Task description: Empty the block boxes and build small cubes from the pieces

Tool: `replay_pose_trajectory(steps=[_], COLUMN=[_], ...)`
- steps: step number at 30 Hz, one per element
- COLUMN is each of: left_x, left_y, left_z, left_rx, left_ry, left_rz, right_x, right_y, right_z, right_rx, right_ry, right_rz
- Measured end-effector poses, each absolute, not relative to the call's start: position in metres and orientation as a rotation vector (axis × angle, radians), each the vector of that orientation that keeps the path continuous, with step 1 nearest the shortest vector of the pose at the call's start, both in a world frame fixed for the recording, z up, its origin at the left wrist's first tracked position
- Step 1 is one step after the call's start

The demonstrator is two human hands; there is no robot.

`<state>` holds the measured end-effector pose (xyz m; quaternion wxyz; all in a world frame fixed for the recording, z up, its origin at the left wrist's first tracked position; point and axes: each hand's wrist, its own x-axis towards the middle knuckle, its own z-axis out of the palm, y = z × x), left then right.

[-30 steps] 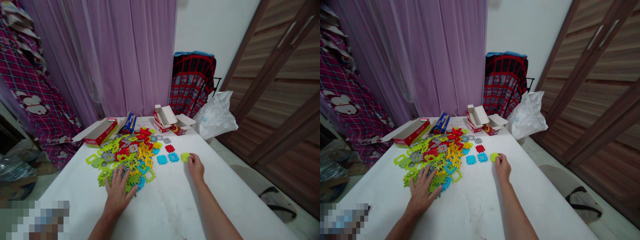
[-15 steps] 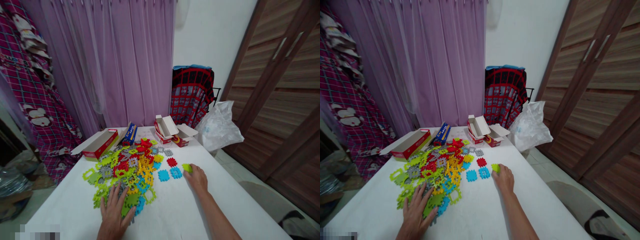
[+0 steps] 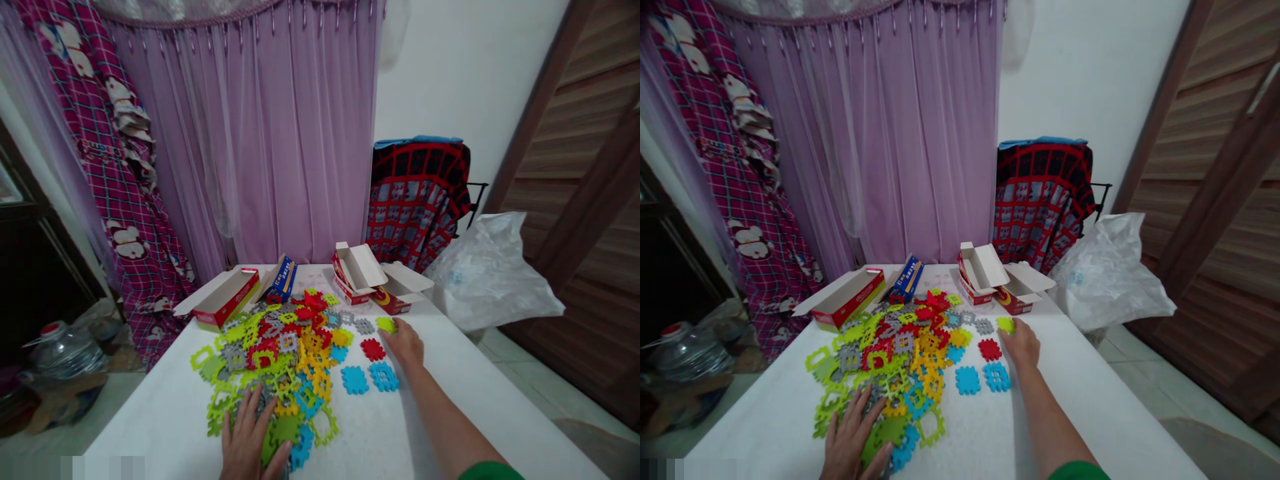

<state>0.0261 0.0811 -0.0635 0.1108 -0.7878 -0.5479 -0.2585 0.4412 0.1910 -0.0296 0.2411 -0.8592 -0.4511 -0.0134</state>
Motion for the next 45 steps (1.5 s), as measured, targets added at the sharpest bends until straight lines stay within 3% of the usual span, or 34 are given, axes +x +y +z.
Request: replay_pose_trajectory(steps=[14,24,38,45], left_x=[0.028,0.027,0.033,0.025], left_y=[0.078,0.079,0.079,0.083], left_z=[-0.059,-0.060,-0.061,-0.070], left_rx=[-2.346,-2.341,-2.334,-2.375], left_ry=[-1.628,-1.610,-1.630,-1.579], left_rz=[-0.824,-0.833,-0.920,-0.872], right_x=[0.443,0.359,0.336,0.329], right_y=[0.186,0.184,0.193,0.181], right_z=[-0.036,0.021,0.021,0.020], right_rx=[-2.087,-1.960,-2.117,-1.860], right_ry=[-1.325,-2.120,-1.988,-2.038], right_rz=[-0.041,0.019,0.001,0.032])
